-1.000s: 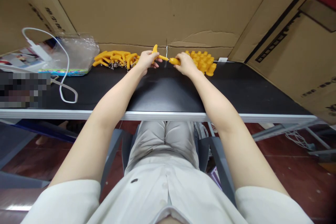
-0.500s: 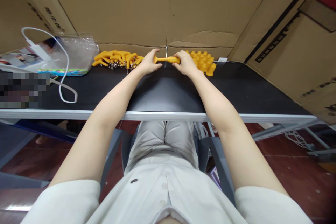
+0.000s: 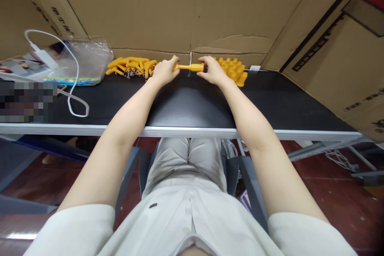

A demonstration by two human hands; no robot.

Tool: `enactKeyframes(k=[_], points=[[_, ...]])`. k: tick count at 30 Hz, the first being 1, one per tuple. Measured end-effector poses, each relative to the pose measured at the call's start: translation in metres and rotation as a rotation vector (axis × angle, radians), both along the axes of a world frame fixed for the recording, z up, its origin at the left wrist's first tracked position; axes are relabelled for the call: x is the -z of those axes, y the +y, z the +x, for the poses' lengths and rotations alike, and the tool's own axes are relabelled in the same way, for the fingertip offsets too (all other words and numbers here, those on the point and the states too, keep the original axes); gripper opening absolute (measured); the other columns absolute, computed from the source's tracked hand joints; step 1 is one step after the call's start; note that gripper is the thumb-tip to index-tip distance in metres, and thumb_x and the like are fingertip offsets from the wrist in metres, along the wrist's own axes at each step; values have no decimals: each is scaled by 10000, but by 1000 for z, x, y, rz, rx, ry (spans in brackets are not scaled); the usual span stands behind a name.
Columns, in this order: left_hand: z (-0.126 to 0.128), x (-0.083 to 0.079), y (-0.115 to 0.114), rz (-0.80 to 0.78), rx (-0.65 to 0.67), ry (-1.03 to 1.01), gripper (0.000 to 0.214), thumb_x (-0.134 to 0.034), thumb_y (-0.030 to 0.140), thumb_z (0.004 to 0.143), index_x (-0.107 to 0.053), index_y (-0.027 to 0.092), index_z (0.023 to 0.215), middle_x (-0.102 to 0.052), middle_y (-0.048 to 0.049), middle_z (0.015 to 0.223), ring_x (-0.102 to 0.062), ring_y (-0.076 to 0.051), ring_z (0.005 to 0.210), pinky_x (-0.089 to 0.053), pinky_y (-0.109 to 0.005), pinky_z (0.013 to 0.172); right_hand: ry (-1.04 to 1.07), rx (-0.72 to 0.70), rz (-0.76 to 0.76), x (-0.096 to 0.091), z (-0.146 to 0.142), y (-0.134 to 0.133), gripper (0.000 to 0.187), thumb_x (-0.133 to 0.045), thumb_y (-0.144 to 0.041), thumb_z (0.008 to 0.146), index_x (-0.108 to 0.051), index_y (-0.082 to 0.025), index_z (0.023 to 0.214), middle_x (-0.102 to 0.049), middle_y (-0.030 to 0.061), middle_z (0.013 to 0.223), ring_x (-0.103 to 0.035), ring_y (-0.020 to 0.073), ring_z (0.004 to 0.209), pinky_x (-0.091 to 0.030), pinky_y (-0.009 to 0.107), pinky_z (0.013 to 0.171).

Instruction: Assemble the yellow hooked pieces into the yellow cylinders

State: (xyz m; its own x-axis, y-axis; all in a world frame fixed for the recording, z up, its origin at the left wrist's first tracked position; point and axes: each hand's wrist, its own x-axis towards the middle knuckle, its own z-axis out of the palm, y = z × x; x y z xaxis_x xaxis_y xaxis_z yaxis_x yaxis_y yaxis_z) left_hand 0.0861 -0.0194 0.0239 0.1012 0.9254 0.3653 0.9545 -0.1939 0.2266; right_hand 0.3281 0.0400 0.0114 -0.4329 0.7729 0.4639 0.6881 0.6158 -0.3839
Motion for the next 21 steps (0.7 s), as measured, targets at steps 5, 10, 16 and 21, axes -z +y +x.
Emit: enactKeyframes(k=[5,10,16,21], points=[[-9,6,10,16,33,-25,574,-578,310,1024,-631,200,1586,-771,-182,1242,-698,-439,1264,-533,-540,1107,265,-54,-204,-4,5,-1,484,-872,-111,826,-665,-236,1245,-742,99,1346,-782,251,1140,-654,461,1089],[-13,8,16,88,55,-31,536,-612,277,972,-668,235,1503,-772,-129,1111,-722,-402,1191,-544,-478,1078,465,-50,-410,-17,3,-21,292,-943,-302,905,-665,-234,963,-767,31,904,-789,175,870,-701,302,829],[-8,8,15,95,70,-39,530,-610,259,949,-665,215,1474,-774,-143,1112,-731,-416,1183,-550,-480,1061,526,23,-575,-27,-5,-36,606,-752,-774,973,-604,-209,813,-649,12,614,-637,107,510,-504,179,476],[-6,10,15,89,83,-63,512,-608,260,953,-670,220,1459,-783,-140,1119,-742,-410,1175,-553,-485,1058,513,86,-614,-21,-8,-30,765,-555,-910,993,-665,-177,805,-581,4,539,-545,97,411,-398,198,415]])
